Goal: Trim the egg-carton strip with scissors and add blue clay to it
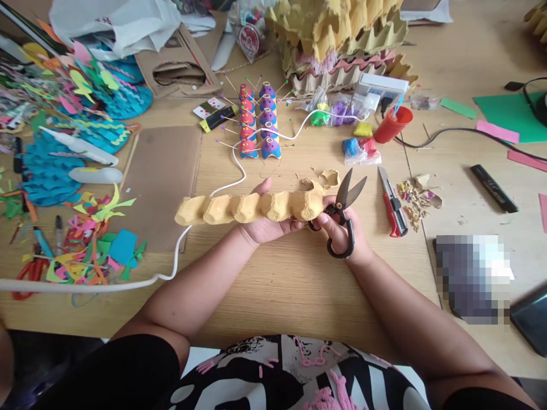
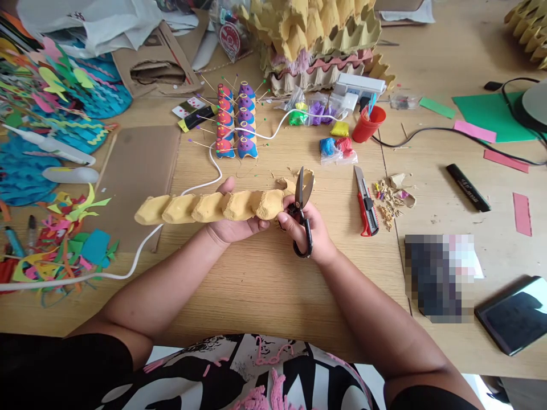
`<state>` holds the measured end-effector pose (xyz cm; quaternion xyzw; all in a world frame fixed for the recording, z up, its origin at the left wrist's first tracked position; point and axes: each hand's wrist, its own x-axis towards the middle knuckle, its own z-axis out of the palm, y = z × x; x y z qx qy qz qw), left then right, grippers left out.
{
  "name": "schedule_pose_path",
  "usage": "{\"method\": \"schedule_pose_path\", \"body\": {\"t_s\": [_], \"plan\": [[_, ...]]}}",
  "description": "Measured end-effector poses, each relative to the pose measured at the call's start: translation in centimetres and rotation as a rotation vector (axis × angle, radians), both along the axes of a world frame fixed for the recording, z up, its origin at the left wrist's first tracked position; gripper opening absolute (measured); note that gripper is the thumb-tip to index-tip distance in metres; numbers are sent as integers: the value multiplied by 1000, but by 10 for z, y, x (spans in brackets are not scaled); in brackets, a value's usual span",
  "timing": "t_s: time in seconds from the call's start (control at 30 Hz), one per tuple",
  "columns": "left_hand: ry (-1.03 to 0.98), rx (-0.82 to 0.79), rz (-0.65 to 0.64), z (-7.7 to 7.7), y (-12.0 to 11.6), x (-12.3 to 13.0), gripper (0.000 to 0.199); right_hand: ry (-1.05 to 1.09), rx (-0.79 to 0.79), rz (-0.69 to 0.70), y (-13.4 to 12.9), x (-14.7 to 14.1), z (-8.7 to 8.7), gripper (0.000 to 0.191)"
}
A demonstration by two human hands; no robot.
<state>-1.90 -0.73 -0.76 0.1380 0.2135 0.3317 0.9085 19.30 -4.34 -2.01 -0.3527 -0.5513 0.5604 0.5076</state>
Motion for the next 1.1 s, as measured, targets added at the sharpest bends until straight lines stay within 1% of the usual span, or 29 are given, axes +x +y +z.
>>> {"method": "schedule_pose_path", "body": {"t_s": [0.03,0.1,0.33,0.5,0.63,0.7,0.8,0.93,1.1], "plan": [[-13,-4,-3,-1,0,0,72,-6,6,-18,0,0,2,44],[-20,-17,-3,-2,1,-1,72,-14,18,-36,0,1,6,44],[13,-43,3,-8,3,-6,56,-91,57,-13,0,2,10,41],[10,-29,-51,-7,5,-6,38,-117,99,9,-1,1,14,41],[68,-12,-117,-3,5,-5,45,-107,93,35,-3,0,16,40],[84,-9,-134,-2,5,-6,39,-139,81,26,-4,0,17,42],[103,-14,-82,0,5,-6,31,-195,83,-13,-5,0,18,43],[128,22,-17,1,6,-5,28,-277,122,-115,-4,0,15,38],[125,-43,94,0,5,-6,27,-518,163,-198,1,0,5,36]]}}
